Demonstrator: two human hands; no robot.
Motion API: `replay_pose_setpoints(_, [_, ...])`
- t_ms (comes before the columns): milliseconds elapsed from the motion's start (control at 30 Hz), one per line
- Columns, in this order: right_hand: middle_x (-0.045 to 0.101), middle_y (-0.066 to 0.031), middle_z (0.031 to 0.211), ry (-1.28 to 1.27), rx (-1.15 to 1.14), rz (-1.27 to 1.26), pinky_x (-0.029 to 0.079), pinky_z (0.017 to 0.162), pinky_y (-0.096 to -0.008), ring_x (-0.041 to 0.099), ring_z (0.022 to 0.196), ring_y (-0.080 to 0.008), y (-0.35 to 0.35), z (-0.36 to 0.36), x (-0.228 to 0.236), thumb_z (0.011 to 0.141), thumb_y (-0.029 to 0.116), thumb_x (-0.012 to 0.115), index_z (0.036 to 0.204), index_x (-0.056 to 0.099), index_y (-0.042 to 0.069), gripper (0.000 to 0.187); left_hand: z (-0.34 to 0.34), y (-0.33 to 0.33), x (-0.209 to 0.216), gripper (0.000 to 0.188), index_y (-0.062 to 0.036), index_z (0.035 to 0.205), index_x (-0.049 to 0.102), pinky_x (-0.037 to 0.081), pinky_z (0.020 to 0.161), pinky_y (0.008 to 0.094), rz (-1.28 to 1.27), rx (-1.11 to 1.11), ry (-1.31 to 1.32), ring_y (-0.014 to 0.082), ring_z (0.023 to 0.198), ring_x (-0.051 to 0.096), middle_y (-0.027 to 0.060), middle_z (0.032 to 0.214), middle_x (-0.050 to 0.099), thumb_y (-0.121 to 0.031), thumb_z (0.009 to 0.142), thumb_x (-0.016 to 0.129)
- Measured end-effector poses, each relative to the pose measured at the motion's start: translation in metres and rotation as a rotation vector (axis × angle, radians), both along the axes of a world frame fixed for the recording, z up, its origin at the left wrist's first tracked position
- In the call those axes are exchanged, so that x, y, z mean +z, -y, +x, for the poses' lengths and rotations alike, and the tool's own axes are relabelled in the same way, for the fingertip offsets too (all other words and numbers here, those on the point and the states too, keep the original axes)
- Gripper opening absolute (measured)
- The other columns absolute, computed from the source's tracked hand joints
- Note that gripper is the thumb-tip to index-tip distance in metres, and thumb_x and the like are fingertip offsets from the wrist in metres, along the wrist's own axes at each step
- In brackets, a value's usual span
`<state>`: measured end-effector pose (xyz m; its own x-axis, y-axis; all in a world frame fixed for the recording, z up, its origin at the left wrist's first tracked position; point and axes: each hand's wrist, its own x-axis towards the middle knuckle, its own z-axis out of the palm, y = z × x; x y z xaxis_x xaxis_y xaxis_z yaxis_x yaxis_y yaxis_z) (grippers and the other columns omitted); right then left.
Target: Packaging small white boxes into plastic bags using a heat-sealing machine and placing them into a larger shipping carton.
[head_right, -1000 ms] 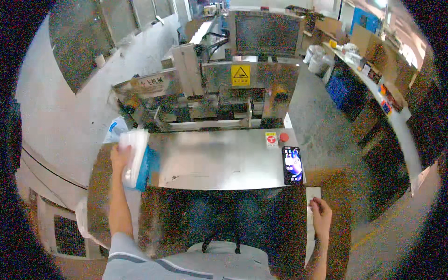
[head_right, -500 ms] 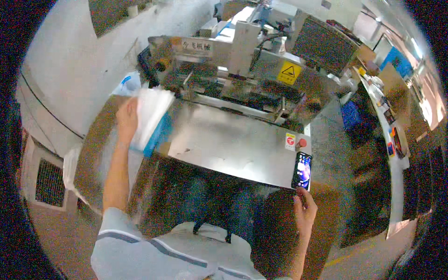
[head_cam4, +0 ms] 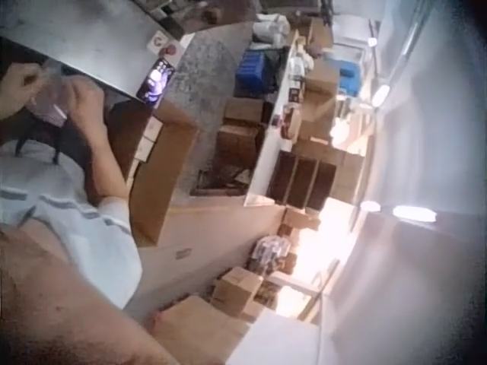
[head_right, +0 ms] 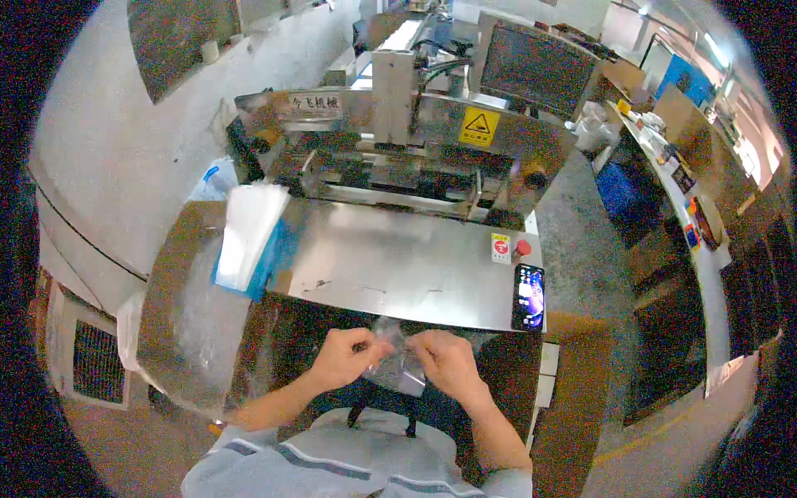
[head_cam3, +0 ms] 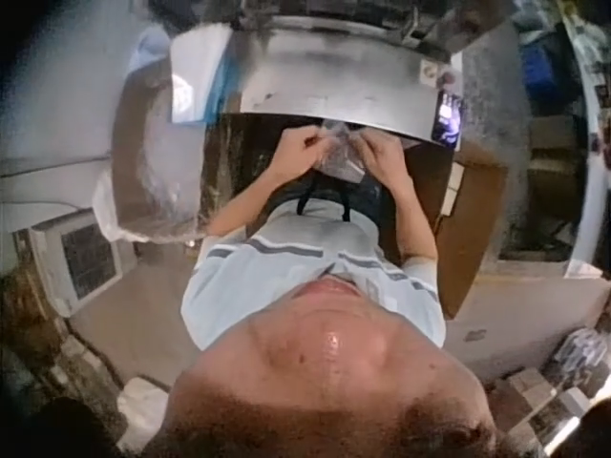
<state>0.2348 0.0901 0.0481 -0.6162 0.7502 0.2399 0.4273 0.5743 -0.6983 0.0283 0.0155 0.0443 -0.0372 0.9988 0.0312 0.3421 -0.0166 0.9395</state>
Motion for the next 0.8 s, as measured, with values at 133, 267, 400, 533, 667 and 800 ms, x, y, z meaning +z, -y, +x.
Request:
replay_pose_setpoints(133, [0.068, -0.0115, 0.109, -0.186, -0.041, 0.269, 0.055, 0.086, -0.0397, 0.065, 0.102, -0.0317, 0.005, -0.001, 0.000, 0.080, 0.009, 0.072, 0.092, 0.071, 0.008, 0.012, -0.002, 0.000, -0.037, 0.031, 0.0001, 0.077, 0.068, 0.043, 0.051, 0.0277, -0.217, 0.099, 0.103, 0.0081, 0.055, 0.053, 0.0068, 0.061, 0.062, -0.028, 0.087, 0.077])
replay_pose_setpoints(267, [0.068, -0.0120, 0.100, -0.149, 0.078, 0.260, 0.053, 0.085, -0.0416, 0.064, 0.100, -0.0322, 0.003, 0.000, -0.016, 0.078, 0.011, 0.073, 0.088, 0.068, 0.006, 0.012, 0.006, -0.008, -0.059, 0.023, -0.0019, 0.096, 0.068, 0.051, 0.062, 0.0327, 0.163, 0.306, -0.144, 0.0194, 0.068, 0.064, 0.0116, 0.086, 0.069, -0.021, 0.087, 0.074])
replay_pose_setpoints(400, [0.064, -0.0137, 0.087, -0.027, 0.162, 0.214, 0.051, 0.083, -0.0445, 0.062, 0.089, -0.0348, 0.002, 0.001, -0.030, 0.080, 0.013, 0.071, 0.086, 0.066, 0.004, 0.012, 0.002, -0.015, -0.029, 0.035, -0.0063, 0.122, 0.064, 0.053, 0.089, 0.0369, 0.447, -0.129, -0.353, 0.0313, 0.107, 0.065, 0.0143, 0.125, 0.065, -0.013, 0.088, 0.068])
replay_pose_setpoints(533, [0.065, -0.0136, 0.085, -0.013, 0.147, 0.236, 0.051, 0.077, -0.0423, 0.062, 0.084, -0.0337, 0.001, 0.001, -0.030, 0.079, 0.008, 0.072, 0.084, 0.067, 0.001, 0.009, 0.003, -0.029, -0.006, 0.038, -0.0090, 0.124, 0.063, 0.055, 0.078, 0.0420, 0.191, -0.404, -0.355, 0.0340, 0.090, 0.069, 0.0160, 0.109, 0.069, -0.024, 0.090, 0.068])
replay_pose_setpoints(667, [0.065, -0.0135, 0.083, 0.099, 0.141, 0.199, 0.051, 0.078, -0.0430, 0.062, 0.085, -0.0334, -0.006, 0.011, -0.036, 0.080, 0.009, 0.071, 0.083, 0.067, 0.001, 0.009, -0.011, -0.046, -0.043, 0.031, -0.0102, 0.113, 0.066, 0.054, 0.073, 0.0463, 0.134, -0.555, -0.535, 0.0373, 0.084, 0.067, 0.0167, 0.091, 0.070, -0.031, 0.090, 0.065])
replay_pose_setpoints(800, [0.067, -0.0126, 0.084, 0.082, 0.177, 0.063, 0.048, 0.084, -0.0429, 0.062, 0.086, -0.0337, -0.018, 0.026, -0.029, 0.080, 0.011, 0.072, 0.081, 0.068, 0.002, 0.010, -0.018, -0.043, -0.039, 0.016, -0.0088, 0.096, 0.068, 0.053, 0.076, 0.0463, 0.243, -0.447, -0.542, 0.0360, 0.091, 0.066, 0.0140, 0.094, 0.068, -0.023, 0.092, 0.060])
